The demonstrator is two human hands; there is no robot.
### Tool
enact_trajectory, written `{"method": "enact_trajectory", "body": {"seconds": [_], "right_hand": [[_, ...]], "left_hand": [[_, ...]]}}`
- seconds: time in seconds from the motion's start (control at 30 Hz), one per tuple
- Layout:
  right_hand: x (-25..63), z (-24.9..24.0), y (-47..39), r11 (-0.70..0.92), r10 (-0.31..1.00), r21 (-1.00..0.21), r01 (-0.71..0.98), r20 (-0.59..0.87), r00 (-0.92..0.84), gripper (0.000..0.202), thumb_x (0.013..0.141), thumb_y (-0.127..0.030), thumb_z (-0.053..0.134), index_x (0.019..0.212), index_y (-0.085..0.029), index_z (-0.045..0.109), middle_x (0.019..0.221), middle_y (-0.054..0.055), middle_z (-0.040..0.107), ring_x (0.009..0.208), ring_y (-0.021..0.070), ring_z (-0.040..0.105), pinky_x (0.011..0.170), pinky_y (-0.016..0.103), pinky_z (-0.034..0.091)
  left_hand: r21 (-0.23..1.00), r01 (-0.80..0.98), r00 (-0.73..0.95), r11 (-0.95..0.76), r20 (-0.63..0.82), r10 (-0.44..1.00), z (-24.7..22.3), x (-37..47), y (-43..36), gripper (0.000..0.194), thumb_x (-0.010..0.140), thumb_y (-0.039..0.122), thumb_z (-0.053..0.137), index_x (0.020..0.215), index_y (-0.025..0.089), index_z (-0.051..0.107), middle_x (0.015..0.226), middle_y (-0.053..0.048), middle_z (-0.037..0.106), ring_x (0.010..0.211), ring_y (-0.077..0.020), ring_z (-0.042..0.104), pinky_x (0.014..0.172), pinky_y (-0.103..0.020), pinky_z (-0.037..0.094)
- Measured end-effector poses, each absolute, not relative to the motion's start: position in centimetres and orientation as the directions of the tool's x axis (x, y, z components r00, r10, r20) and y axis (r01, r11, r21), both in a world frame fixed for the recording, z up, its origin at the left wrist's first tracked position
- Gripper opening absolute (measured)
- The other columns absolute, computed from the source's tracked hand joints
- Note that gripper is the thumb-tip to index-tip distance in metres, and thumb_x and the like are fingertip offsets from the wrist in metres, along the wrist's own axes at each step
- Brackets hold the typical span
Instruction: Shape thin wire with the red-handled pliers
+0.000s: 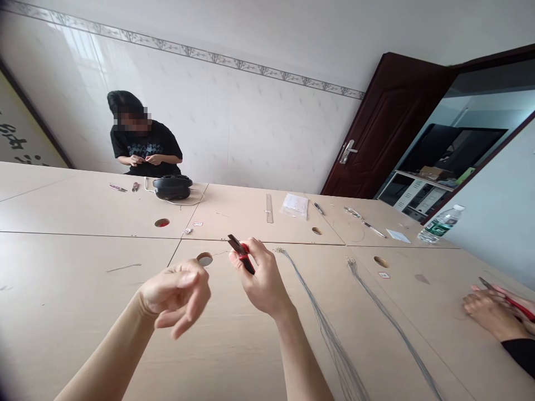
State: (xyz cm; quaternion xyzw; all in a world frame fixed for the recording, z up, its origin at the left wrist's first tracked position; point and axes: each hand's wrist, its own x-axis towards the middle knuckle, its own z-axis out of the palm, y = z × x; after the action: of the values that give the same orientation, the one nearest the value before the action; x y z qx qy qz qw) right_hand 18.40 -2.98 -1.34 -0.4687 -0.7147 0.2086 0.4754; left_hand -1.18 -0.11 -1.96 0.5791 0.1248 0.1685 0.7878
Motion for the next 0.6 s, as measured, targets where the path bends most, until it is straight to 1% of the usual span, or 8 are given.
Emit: {"method": "enact_trajectory", "body": {"seconds": [0.1, 0.17, 0.23, 0.27, 0.33, 0.4, 0.47, 0.6], "right_hand": [[18.4, -1.5, -3.0, 0.456, 0.880, -0.759, 0.465, 0.461, -0.111, 0.016, 0.093, -0.031, 0.049, 0.080, -0.022, 0.050, 0.072, -0.003, 0.045, 0.066, 0.0124, 0.043, 0.065, 0.025, 0.038], [18.4, -1.5, -3.0, 0.457, 0.883, -0.766, 0.452, 0.451, -0.128, 0.016, 0.093, -0.030, 0.048, 0.079, -0.022, 0.050, 0.073, -0.003, 0.045, 0.067, 0.0126, 0.044, 0.064, 0.025, 0.037], [18.3, -1.6, -3.1, 0.465, 0.881, -0.764, 0.447, 0.451, -0.146, 0.016, 0.093, -0.029, 0.049, 0.079, -0.022, 0.049, 0.073, -0.002, 0.045, 0.068, 0.0130, 0.045, 0.066, 0.025, 0.038], [18.2, -1.6, -3.1, 0.470, 0.879, -0.760, 0.449, 0.453, -0.152, 0.016, 0.093, -0.029, 0.049, 0.078, -0.022, 0.048, 0.074, -0.002, 0.046, 0.069, 0.0133, 0.045, 0.067, 0.025, 0.039], [18.2, -1.5, -3.2, 0.476, 0.875, -0.750, 0.459, 0.457, -0.161, 0.017, 0.093, -0.030, 0.049, 0.078, -0.022, 0.047, 0.074, -0.001, 0.047, 0.070, 0.0137, 0.046, 0.068, 0.026, 0.039], [18.1, -1.4, -3.3, 0.486, 0.869, -0.738, 0.467, 0.464, -0.172, 0.016, 0.093, -0.029, 0.048, 0.079, -0.022, 0.047, 0.074, -0.001, 0.047, 0.070, 0.0139, 0.046, 0.068, 0.026, 0.039], [18.1, -1.3, -3.5, 0.506, 0.859, -0.724, 0.469, 0.472, -0.197, 0.015, 0.093, -0.027, 0.048, 0.079, -0.022, 0.047, 0.075, -0.001, 0.048, 0.071, 0.0141, 0.046, 0.067, 0.026, 0.039], [17.9, -1.1, -4.0, 0.548, 0.836, -0.699, 0.459, 0.484, -0.260, 0.013, 0.091, -0.022, 0.048, 0.078, -0.022, 0.046, 0.076, 0.000, 0.049, 0.072, 0.0146, 0.047, 0.066, 0.026, 0.039]], "left_hand": [[0.896, -0.299, 0.805, 0.329, 0.052, 0.591, -1.6, -1.8, -0.6, 0.051, 0.078, 0.065, 0.053, 0.050, 0.022, 0.056, 0.030, 0.000, 0.048, 0.016, -0.0076, 0.024, 0.022, -0.021, 0.014], [0.841, -0.472, 0.605, 0.264, 0.091, 0.791, -0.7, -2.2, -0.8, 0.044, 0.082, 0.061, 0.051, 0.057, 0.025, 0.059, 0.028, 0.004, 0.043, 0.015, -0.0074, 0.023, 0.020, -0.020, 0.014], [0.796, -0.600, 0.295, 0.078, 0.130, 0.947, 0.4, -2.3, -0.9, 0.032, 0.088, 0.051, 0.050, 0.072, 0.029, 0.066, 0.041, 0.005, 0.055, 0.026, -0.0085, 0.044, 0.026, -0.018, 0.032], [0.785, -0.618, 0.142, -0.039, 0.160, 0.977, 1.0, -2.2, -0.9, 0.028, 0.091, 0.047, 0.048, 0.083, 0.031, 0.069, 0.056, 0.003, 0.065, 0.043, -0.0103, 0.060, 0.037, -0.019, 0.046], [0.775, -0.586, -0.064, -0.238, 0.248, 0.967, 1.9, -2.2, -0.7, 0.029, 0.095, 0.043, 0.043, 0.104, 0.034, 0.069, 0.100, 0.001, 0.074, 0.095, -0.0165, 0.070, 0.073, -0.026, 0.058], [0.754, -0.555, -0.145, -0.351, 0.328, 0.934, 2.2, -2.4, -0.3, 0.033, 0.096, 0.043, 0.039, 0.115, 0.034, 0.065, 0.132, 0.002, 0.062, 0.128, -0.0207, 0.052, 0.098, -0.034, 0.051], [0.722, -0.571, -0.181, -0.392, 0.354, 0.917, 1.8, -2.6, 0.4, 0.034, 0.097, 0.042, 0.038, 0.114, 0.033, 0.065, 0.141, 0.003, 0.055, 0.136, -0.0205, 0.043, 0.107, -0.035, 0.044], [0.731, -0.545, -0.232, -0.411, 0.340, 0.911, 0.2, -2.3, 1.9, 0.038, 0.097, 0.047, 0.037, 0.113, 0.030, 0.066, 0.142, -0.001, 0.054, 0.135, -0.0198, 0.044, 0.111, -0.037, 0.039]]}}
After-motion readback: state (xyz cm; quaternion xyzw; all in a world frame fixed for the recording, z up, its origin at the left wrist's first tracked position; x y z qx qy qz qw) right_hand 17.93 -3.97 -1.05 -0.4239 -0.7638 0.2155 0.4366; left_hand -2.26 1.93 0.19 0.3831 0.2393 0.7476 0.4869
